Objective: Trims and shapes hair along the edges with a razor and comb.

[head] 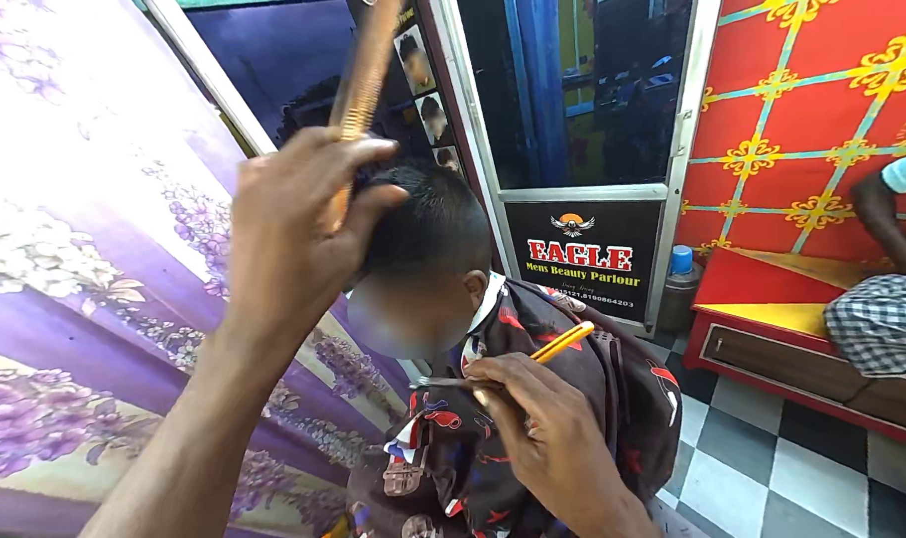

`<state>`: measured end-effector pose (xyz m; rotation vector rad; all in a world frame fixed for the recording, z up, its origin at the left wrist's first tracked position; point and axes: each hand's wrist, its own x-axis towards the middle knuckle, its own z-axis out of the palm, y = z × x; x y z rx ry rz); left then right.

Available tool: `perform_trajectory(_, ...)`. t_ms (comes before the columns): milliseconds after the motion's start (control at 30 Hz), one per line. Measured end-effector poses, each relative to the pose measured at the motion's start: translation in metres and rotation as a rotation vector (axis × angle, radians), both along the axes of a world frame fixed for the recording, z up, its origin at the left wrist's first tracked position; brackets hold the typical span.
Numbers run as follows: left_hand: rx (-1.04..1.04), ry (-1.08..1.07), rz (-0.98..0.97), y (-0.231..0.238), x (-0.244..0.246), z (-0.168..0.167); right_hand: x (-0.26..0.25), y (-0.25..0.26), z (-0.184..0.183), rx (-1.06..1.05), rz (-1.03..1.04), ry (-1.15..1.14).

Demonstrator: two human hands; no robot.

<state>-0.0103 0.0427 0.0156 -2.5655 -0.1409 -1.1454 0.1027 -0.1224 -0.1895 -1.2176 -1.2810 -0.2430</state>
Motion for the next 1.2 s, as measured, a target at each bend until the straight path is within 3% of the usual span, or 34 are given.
perform_trajectory(67, -0.005, -0.208, -0.029, -0.003, -0.031, -0.019, 0.008, -0.024, -0.008, 0.063, 0.05, 0.142)
perform_trajectory(167, -0.195, -0.267, -0.036, -0.01, -0.071, -0.065, 0.023, -0.056, -0.019, 0.085, 0.118, 0.366)
perform_trajectory(300, -0.181, -0.129, 0.124, -0.012, -0.086, -0.117, 0.025, -0.079, -0.026, 0.071, 0.226, 0.618)
perform_trajectory(400, -0.074, 0.007, 0.228, -0.009, -0.082, -0.144, 0.021, -0.081, -0.028, 0.025, 0.26, 0.626)
perform_trajectory(500, 0.001, 0.155, 0.196, -0.005, -0.078, -0.16, 0.012, -0.078, -0.024, -0.064, 0.354, 0.602)
perform_trajectory(567, -0.02, 0.206, 0.068, -0.005, -0.08, -0.157, 0.002, -0.071, -0.021, -0.125, 0.4, 0.573)
perform_trajectory(667, -0.159, 0.085, -0.046, -0.019, -0.076, -0.129, -0.018, -0.048, -0.021, -0.171, 0.477, 0.583)
perform_trajectory(767, -0.073, -0.022, 0.051, -0.036, -0.058, -0.078, -0.033, -0.021, -0.012, -0.278, 0.676, 0.741)
perform_trajectory(900, 0.056, 0.077, 0.148, -0.035, -0.021, -0.024, -0.05, 0.017, 0.008, -0.193, 0.895, 1.127)
perform_trajectory(1000, 0.047, 0.184, 0.227, -0.028, 0.001, -0.017, -0.063, 0.041, 0.016, -0.106, 0.88, 1.271)
perform_trajectory(1200, 0.016, 0.271, 0.279, -0.018, 0.014, -0.034, -0.071, 0.064, 0.036, -0.041, 0.908, 1.335)
